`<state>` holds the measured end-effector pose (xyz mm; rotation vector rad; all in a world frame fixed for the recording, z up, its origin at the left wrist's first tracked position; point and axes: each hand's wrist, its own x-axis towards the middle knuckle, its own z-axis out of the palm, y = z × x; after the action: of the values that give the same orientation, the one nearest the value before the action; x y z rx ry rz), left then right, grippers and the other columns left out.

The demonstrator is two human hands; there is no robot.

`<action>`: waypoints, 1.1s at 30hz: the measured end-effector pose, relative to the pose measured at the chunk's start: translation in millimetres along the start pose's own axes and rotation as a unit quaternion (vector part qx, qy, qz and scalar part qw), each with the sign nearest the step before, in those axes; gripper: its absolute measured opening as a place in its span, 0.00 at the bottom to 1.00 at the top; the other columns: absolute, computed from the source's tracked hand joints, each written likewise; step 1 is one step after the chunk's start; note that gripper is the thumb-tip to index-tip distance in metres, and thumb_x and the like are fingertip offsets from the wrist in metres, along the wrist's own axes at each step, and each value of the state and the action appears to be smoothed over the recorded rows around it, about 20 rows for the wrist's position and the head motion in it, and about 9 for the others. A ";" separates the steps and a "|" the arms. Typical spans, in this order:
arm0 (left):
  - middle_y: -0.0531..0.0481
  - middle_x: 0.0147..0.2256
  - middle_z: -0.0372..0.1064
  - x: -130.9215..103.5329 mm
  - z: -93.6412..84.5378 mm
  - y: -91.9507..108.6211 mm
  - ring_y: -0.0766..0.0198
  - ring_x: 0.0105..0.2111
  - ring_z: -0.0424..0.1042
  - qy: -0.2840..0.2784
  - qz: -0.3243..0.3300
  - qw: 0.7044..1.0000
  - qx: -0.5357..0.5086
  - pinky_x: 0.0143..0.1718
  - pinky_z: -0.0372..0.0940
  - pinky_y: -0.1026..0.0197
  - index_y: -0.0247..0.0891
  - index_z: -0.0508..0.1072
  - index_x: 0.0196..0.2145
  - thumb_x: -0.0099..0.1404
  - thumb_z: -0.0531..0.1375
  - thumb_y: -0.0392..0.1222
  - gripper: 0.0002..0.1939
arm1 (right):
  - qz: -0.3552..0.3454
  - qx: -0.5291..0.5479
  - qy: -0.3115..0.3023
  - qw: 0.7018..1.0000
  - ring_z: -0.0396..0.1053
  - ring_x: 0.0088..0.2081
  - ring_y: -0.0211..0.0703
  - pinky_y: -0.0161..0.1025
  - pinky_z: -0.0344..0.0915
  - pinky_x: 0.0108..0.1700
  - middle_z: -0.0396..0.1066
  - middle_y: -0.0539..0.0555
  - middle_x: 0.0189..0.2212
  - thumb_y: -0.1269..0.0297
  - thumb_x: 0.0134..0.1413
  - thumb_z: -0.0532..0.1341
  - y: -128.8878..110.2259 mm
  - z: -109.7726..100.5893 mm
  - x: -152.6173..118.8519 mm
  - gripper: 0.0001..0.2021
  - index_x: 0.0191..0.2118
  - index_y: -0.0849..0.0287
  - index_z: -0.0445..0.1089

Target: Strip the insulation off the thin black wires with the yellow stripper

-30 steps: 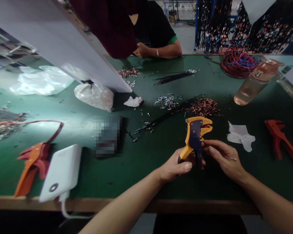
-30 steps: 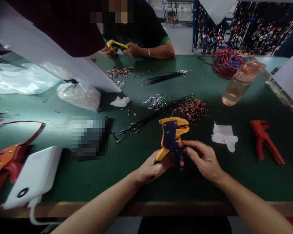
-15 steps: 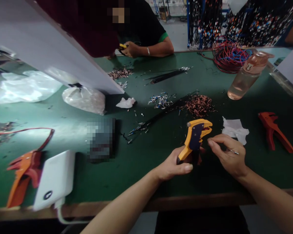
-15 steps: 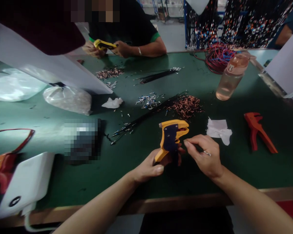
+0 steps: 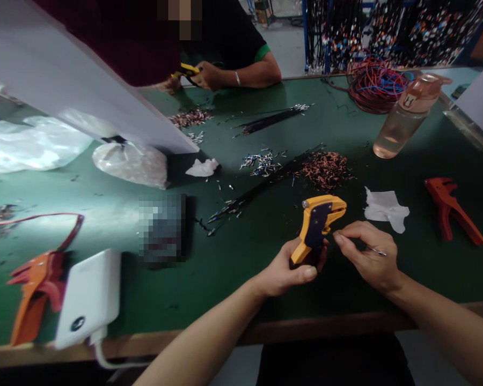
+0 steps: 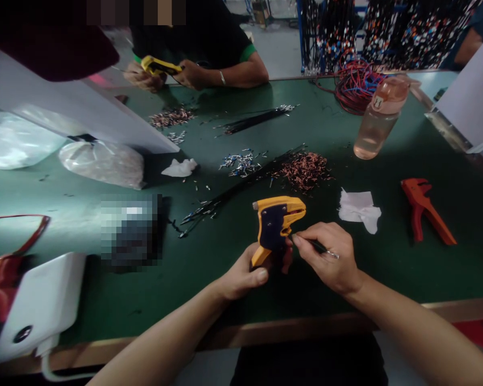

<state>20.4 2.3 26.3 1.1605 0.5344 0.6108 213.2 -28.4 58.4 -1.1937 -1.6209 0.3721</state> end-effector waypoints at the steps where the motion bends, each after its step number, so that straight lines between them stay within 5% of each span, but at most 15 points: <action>1: 0.49 0.29 0.67 0.0 0.5 1.6 0.65 0.29 0.64 0.000 -0.006 1.000 0.008 0.31 0.59 0.61 0.34 0.73 0.43 0.53 0.67 0.63 0.31 | -0.001 0.004 0.001 1.000 0.74 0.25 0.41 0.39 0.70 0.30 0.78 0.50 0.23 0.69 0.59 0.62 -0.4 0.3 -0.2 0.09 0.28 0.56 0.76; 10: 0.58 0.19 0.53 -0.7 8.4 5.8 0.72 0.21 0.52 0.063 -0.061 0.992 0.093 0.23 0.49 0.65 0.35 0.66 0.25 0.52 0.67 0.62 0.26 | 0.021 0.044 0.001 0.999 0.74 0.25 0.39 0.37 0.68 0.29 0.78 0.50 0.24 0.72 0.57 0.63 0.5 2.9 -2.6 0.08 0.28 0.56 0.76; 16: 0.53 0.26 0.64 0.8 2.0 5.0 0.69 0.25 0.60 -0.008 -0.068 0.997 0.026 0.26 0.54 0.65 0.33 0.73 0.36 0.48 0.70 0.61 0.29 | 0.050 0.090 0.007 0.995 0.74 0.26 0.39 0.36 0.69 0.30 0.79 0.50 0.25 0.72 0.56 0.65 3.8 5.1 -5.1 0.07 0.28 0.56 0.76; 25: 0.45 0.37 0.69 -1.3 1.4 1.1 0.58 0.39 0.67 -0.039 -0.015 0.999 -0.013 0.43 0.63 0.56 0.35 0.72 0.50 0.53 0.69 0.59 0.34 | 0.009 0.015 0.023 1.000 0.74 0.24 0.40 0.39 0.68 0.29 0.77 0.49 0.23 0.72 0.58 0.63 2.2 3.9 -3.5 0.08 0.28 0.56 0.75; 33: 0.45 0.37 0.68 -0.2 0.2 -4.2 0.60 0.35 0.65 -0.034 -0.005 0.999 0.029 0.40 0.62 0.57 0.34 0.72 0.44 0.56 0.63 0.65 0.31 | -0.014 -0.001 0.020 1.000 0.73 0.23 0.40 0.39 0.68 0.29 0.77 0.49 0.21 0.70 0.59 0.62 -1.0 4.8 -1.7 0.09 0.28 0.55 0.74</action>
<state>21.0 0.9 22.4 1.2281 0.5026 0.5479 208.5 -28.7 56.2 -1.1715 -1.6021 0.3267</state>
